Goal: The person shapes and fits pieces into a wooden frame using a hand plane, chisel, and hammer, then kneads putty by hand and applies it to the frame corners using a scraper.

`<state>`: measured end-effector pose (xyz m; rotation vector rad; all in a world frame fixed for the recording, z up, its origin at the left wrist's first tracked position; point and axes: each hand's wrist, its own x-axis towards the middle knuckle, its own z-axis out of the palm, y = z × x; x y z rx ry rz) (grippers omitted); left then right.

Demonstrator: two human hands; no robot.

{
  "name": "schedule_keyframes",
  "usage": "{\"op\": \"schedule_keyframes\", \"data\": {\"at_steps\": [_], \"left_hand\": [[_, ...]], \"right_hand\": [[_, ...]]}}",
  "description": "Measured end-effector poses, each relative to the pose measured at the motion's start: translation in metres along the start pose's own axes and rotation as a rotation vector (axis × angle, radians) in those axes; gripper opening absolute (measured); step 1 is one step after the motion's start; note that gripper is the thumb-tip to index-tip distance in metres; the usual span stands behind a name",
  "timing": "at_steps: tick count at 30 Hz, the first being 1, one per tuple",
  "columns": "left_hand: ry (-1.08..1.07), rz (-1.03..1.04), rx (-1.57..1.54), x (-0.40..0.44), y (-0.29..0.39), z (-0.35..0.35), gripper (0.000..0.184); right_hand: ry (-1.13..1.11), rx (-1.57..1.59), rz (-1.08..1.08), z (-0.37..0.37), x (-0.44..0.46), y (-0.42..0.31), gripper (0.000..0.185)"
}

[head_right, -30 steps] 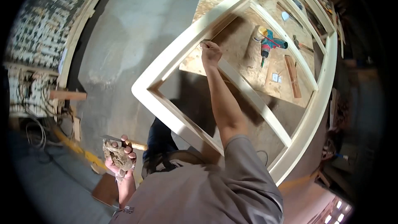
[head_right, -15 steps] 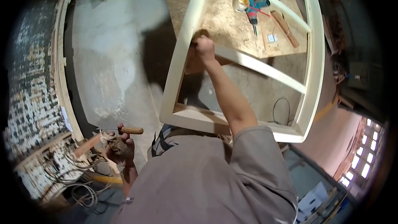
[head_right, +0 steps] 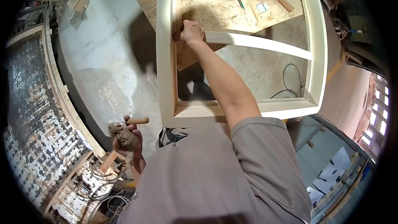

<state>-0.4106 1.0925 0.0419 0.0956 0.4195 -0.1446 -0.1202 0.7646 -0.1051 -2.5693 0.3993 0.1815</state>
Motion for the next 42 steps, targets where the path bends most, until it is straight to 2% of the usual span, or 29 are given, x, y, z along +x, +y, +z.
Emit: {"op": "schedule_keyframes", "data": {"at_steps": [5,7,8,11,14,17,18,21,22,25,27,32,35,36,37,39,42], "left_hand": [[0.014,0.010,-0.028,0.011,-0.001,0.016,0.047],[0.007,0.014,-0.042,0.013,0.000,0.015,0.045],[-0.011,-0.006,-0.065,0.013,-0.001,0.018,0.055],[0.037,0.033,-0.067,0.004,0.003,0.009,0.070],[0.037,0.056,-0.040,-0.005,0.003,0.004,0.081],[-0.006,0.070,-0.057,-0.014,-0.002,-0.004,0.045],[-0.022,0.060,-0.056,-0.016,-0.006,0.000,0.044],[-0.025,0.076,-0.010,-0.027,-0.009,-0.003,0.053],[0.001,0.052,-0.039,-0.030,-0.010,-0.002,0.064],[0.029,0.061,0.037,-0.041,-0.010,-0.013,0.073],[-0.042,0.054,0.000,-0.045,-0.016,-0.012,0.076],[0.078,0.119,-0.005,-0.055,-0.013,-0.032,0.065],[0.172,0.136,-0.009,-0.055,-0.012,-0.032,0.060],[0.150,0.142,0.002,-0.054,-0.010,-0.037,0.059],[0.152,0.162,0.007,-0.051,-0.011,-0.035,0.059],[0.167,0.199,0.019,-0.050,-0.012,-0.029,0.058],[0.201,0.177,-0.062,-0.041,-0.009,-0.032,0.050]], "right_hand": [[0.010,0.091,0.058,-0.002,-0.001,-0.010,0.006],[0.015,0.159,0.096,-0.003,0.000,-0.013,0.008],[0.014,0.195,0.116,-0.002,0.000,-0.014,0.009],[0.083,0.282,0.143,0.009,0.002,-0.011,0.013],[0.273,0.142,0.078,0.026,0.004,-0.008,0.015],[0.094,0.171,0.114,0.002,-0.003,-0.022,0.013],[0.095,0.247,0.190,-0.001,-0.007,-0.027,0.012],[0.209,0.117,0.128,0.024,0.001,-0.019,0.025],[0.190,0.079,0.124,0.023,0.003,-0.018,0.021],[0.076,0.146,0.041,0.010,0.004,-0.006,0.017],[0.010,0.142,-0.067,0.008,0.013,0.005,0.015],[-0.159,0.426,-0.067,0.003,0.009,0.009,0.007],[0.068,0.464,-0.277,0.026,0.000,0.022,0.018],[0.212,0.455,-0.442,0.036,-0.002,0.026,0.023],[0.433,0.278,-0.570,0.033,-0.021,0.019,0.022],[0.452,0.189,-0.686,0.030,-0.040,0.018,0.024],[0.316,0.088,-0.633,0.026,-0.044,0.018,0.025]]}}
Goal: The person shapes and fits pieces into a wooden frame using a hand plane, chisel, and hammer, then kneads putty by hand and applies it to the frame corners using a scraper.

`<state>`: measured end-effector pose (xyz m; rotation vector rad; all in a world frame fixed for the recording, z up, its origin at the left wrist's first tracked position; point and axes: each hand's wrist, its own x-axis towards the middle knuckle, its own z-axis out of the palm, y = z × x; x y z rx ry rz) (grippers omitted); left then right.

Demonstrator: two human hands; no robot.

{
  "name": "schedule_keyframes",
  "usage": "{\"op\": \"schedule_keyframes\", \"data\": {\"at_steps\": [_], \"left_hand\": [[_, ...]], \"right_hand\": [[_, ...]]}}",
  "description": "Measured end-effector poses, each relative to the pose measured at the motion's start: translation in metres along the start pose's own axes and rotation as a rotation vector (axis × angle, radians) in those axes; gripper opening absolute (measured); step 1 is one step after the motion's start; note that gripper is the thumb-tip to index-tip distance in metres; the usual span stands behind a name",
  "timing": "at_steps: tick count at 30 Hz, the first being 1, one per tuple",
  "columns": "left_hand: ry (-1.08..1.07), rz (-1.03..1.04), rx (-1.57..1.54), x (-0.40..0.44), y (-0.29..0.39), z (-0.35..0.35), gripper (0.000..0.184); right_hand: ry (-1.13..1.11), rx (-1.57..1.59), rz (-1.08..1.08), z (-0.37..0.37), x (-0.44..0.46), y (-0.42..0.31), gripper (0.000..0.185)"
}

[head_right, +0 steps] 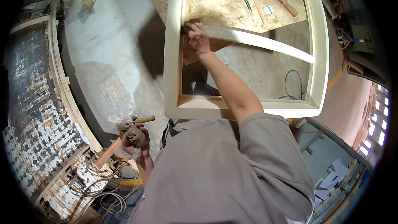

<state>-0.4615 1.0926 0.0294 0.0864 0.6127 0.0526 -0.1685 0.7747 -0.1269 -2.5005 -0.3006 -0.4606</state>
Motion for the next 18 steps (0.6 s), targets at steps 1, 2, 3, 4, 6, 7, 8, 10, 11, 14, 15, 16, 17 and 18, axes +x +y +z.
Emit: {"op": "schedule_keyframes", "data": {"at_steps": [1,2,3,4,6,7,8,10,11,14,15,16,17,18], "left_hand": [[0.021,-0.010,-0.021,0.003,0.001,0.001,0.048],[0.009,-0.013,0.016,0.007,0.003,-0.001,0.042],[0.003,-0.016,0.022,0.010,0.001,-0.001,0.042],[-0.004,-0.015,0.028,0.012,0.000,0.000,0.041],[-0.007,-0.042,0.014,0.015,0.000,0.006,0.039],[-0.013,-0.034,0.022,0.016,-0.002,0.006,0.039],[-0.014,-0.028,0.035,0.015,-0.002,0.006,0.039],[-0.020,-0.026,0.044,0.017,-0.004,0.008,0.039],[-0.016,-0.031,0.044,0.015,-0.005,0.011,0.038],[-0.016,-0.060,0.015,0.014,-0.008,0.011,0.037],[-0.020,-0.072,0.002,0.015,-0.010,0.011,0.037],[-0.007,-0.075,0.017,0.017,-0.009,0.014,0.036],[0.006,-0.076,0.027,0.019,-0.009,0.015,0.036],[0.020,-0.074,0.033,0.021,-0.012,0.015,0.035]], "right_hand": [[0.019,-0.007,-0.013,-0.002,-0.002,-0.003,0.025],[0.037,-0.012,-0.027,-0.002,-0.003,-0.008,0.025],[0.058,-0.017,-0.042,-0.002,-0.004,-0.010,0.025],[0.000,0.033,-0.026,-0.003,-0.006,-0.007,0.028],[0.018,-0.048,-0.058,-0.004,-0.008,-0.009,0.029],[0.025,-0.088,-0.076,-0.006,-0.009,-0.010,0.031],[0.024,-0.072,-0.073,-0.007,-0.012,-0.011,0.031],[0.030,-0.044,-0.075,-0.007,-0.011,-0.010,0.031],[0.020,-0.026,-0.077,-0.006,-0.012,-0.008,0.030],[-0.009,-0.039,-0.099,-0.009,-0.014,-0.007,0.032],[-0.016,-0.085,-0.113,-0.014,-0.011,-0.011,0.034],[-0.023,-0.132,-0.124,-0.018,-0.010,-0.015,0.036],[-0.004,-0.106,-0.043,-0.009,-0.009,-0.011,0.039],[0.011,-0.080,0.033,0.000,-0.004,-0.007,0.042]]}}
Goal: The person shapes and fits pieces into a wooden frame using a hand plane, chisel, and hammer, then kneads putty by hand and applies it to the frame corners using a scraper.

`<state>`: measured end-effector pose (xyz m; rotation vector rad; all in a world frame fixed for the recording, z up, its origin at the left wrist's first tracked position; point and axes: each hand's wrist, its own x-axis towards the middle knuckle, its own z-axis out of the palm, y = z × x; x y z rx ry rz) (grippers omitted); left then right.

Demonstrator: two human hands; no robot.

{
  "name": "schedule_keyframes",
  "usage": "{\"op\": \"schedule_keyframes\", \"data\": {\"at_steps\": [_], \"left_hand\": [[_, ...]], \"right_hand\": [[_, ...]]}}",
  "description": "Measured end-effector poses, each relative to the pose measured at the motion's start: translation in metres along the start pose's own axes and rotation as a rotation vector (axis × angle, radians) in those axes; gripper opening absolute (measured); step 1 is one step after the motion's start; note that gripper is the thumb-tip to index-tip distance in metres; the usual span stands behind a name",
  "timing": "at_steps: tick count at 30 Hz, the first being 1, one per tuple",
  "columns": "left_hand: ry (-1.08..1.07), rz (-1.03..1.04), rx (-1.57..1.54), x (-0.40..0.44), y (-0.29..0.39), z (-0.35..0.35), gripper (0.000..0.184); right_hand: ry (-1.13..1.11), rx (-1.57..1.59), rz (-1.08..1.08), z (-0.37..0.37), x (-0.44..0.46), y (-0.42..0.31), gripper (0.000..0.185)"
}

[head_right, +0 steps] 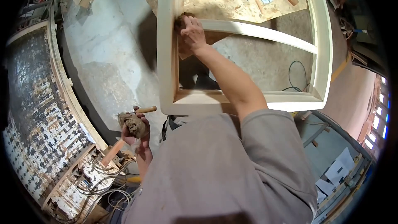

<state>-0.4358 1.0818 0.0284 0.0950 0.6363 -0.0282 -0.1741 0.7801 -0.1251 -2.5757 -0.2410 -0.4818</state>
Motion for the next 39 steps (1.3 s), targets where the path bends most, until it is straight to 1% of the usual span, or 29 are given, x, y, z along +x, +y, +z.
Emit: {"op": "schedule_keyframes", "data": {"at_steps": [1,2,3,4,5,6,7,8,9,12,14,15,16,19,20,23,24,27,28,31,32,35,36,39], "left_hand": [[0.004,0.005,0.051,0.003,0.000,0.001,0.038],[-0.013,-0.006,0.047,0.003,-0.002,0.003,0.039],[-0.035,-0.016,0.045,0.003,-0.004,0.011,0.041],[-0.070,-0.026,0.052,0.003,-0.004,0.012,0.049],[-0.081,-0.020,0.062,-0.003,-0.005,0.015,0.052],[-0.092,-0.020,0.077,-0.009,-0.005,0.021,0.055],[-0.113,-0.015,0.086,-0.008,-0.006,0.025,0.058],[-0.149,-0.008,0.078,-0.011,-0.003,0.020,0.066],[-0.192,0.044,0.118,-0.015,-0.001,0.014,0.067],[-0.156,0.076,0.068,-0.021,-0.004,0.005,0.061],[-0.139,0.084,0.050,-0.028,-0.003,-0.001,0.056],[-0.117,0.107,0.058,-0.028,-0.002,-0.004,0.048],[-0.094,0.107,0.042,-0.029,-0.002,-0.006,0.045],[-0.055,0.102,0.028,-0.027,-0.002,-0.007,0.043],[-0.045,0.100,0.029,-0.028,-0.002,-0.006,0.043],[0.019,0.066,-0.008,-0.025,-0.001,0.001,0.043],[0.021,0.088,0.024,-0.024,0.000,0.000,0.044],[0.032,0.055,-0.011,-0.015,0.000,0.006,0.044],[0.027,0.077,0.030,-0.012,-0.001,0.007,0.044],[-0.035,0.033,0.032,-0.005,-0.010,0.026,0.043],[-0.092,-0.031,0.044,-0.002,-0.001,0.012,0.046],[-0.090,-0.067,0.040,0.002,-0.004,0.019,0.048],[-0.100,-0.045,0.045,0.003,-0.008,0.022,0.046],[-0.102,-0.012,0.064,0.005,-0.012,0.027,0.044]], "right_hand": [[0.004,0.030,0.076,0.007,-0.002,0.003,0.045],[0.031,-0.041,0.022,0.009,-0.009,0.006,0.047],[-0.016,0.045,0.057,0.007,-0.008,0.007,0.043],[-0.063,0.131,0.088,0.004,-0.004,0.015,0.039],[-0.114,0.217,0.119,-0.002,-0.004,0.022,0.035],[-0.172,-0.085,-0.246,-0.013,-0.010,0.035,0.022],[-0.184,-0.044,-0.269,-0.017,-0.011,0.039,0.015],[-0.211,-0.022,-0.314,-0.020,-0.006,0.047,0.020],[-0.242,0.000,-0.353,-0.022,-0.004,0.051,0.026],[-0.145,0.057,-0.312,-0.037,-0.005,0.026,0.044],[-0.207,0.285,-0.024,-0.036,-0.003,0.023,0.051],[-0.230,0.393,0.114,-0.032,0.004,0.024,0.054],[-0.119,0.277,0.074,-0.023,0.006,0.019,0.053],[-0.124,-0.026,-0.005,-0.014,0.004,0.003,0.044],[-0.062,0.012,-0.014,-0.009,0.003,0.003,0.044],[-0.005,-0.045,-0.076,-0.004,-0.001,0.005,0.044],[0.017,-0.031,-0.054,-0.003,0.000,0.000,0.041],[0.037,-0.103,-0.039,-0.004,-0.004,-0.020,0.036],[0.012,-0.096,-0.006,-0.002,-0.005,-0.023,0.033],[-0.240,-0.105,-0.024,-0.015,-0.005,0.000,0.035],[-0.249,-0.011,-0.112,-0.026,-0.001,0.011,0.035],[-0.125,0.267,0.238,-0.030,0.013,0.027,0.032],[-0.115,0.164,0.321,-0.030,0.020,0.028,0.030],[-0.421,0.050,0.490,-0.025,0.045,0.031,0.032]]}}
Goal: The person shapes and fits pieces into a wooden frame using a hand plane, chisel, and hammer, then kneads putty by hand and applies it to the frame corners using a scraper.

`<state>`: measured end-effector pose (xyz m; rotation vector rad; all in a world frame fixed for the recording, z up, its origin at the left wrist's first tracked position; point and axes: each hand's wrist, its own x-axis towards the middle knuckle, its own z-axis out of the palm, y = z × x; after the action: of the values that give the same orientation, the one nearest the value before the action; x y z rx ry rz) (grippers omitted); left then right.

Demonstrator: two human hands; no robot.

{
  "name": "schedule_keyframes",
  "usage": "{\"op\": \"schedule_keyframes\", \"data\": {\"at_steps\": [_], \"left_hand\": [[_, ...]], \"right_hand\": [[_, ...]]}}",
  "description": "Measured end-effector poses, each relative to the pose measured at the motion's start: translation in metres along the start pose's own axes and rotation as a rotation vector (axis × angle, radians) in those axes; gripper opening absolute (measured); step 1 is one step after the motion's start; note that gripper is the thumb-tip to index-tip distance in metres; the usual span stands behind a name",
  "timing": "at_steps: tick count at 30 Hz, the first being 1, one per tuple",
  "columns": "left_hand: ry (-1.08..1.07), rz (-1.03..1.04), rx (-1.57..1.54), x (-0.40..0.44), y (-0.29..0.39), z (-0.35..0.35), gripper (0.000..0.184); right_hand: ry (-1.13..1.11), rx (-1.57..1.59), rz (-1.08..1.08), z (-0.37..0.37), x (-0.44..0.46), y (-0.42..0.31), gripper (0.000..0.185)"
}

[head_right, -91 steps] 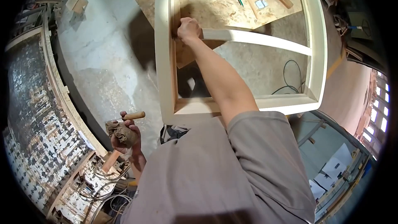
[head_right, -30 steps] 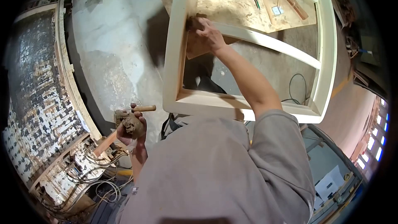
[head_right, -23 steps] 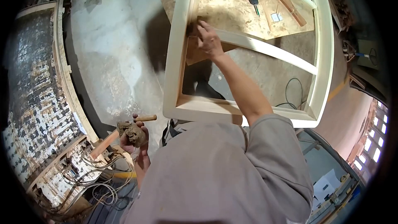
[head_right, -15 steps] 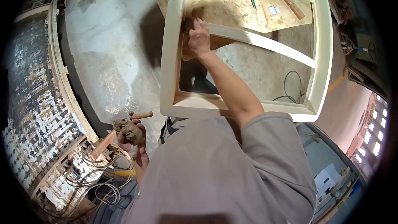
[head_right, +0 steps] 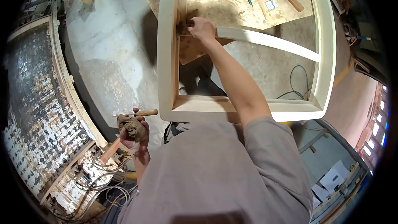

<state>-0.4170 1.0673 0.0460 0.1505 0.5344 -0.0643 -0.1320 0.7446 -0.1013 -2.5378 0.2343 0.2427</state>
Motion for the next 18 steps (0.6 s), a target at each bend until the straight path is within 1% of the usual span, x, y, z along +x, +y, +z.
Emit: {"op": "schedule_keyframes", "data": {"at_steps": [1,4,5,8,9,12,13,16,18], "left_hand": [[0.015,-0.008,0.005,-0.002,0.002,0.000,0.044],[0.001,-0.006,0.028,0.004,0.002,-0.004,0.049],[-0.007,0.003,0.041,0.004,0.003,-0.007,0.052],[0.077,-0.079,-0.002,0.011,0.010,-0.011,0.049],[0.071,-0.075,0.021,0.013,0.009,-0.005,0.049],[0.024,-0.074,0.013,0.014,0.004,0.007,0.049],[0.049,-0.080,0.029,0.017,0.005,0.005,0.049],[-0.128,-0.058,0.138,0.028,-0.014,0.007,0.050],[-0.057,-0.101,0.081,0.037,-0.026,0.008,0.049]], "right_hand": [[0.060,-0.082,-0.026,0.006,0.002,-0.001,0.028],[-0.011,-0.082,0.098,0.001,0.010,-0.014,0.025],[0.076,-0.058,0.095,0.005,0.008,-0.016,0.023],[0.043,-0.082,0.017,0.002,0.021,-0.029,0.022],[0.028,-0.014,-0.104,0.011,0.037,-0.011,0.018],[0.032,-0.134,-0.223,0.001,0.028,-0.005,0.019],[-0.045,-0.195,-0.199,0.002,0.035,-0.005,0.026],[-0.131,-0.077,-0.056,0.002,0.048,-0.007,0.034],[-0.172,-0.026,-0.027,0.000,0.055,-0.009,0.041]]}}
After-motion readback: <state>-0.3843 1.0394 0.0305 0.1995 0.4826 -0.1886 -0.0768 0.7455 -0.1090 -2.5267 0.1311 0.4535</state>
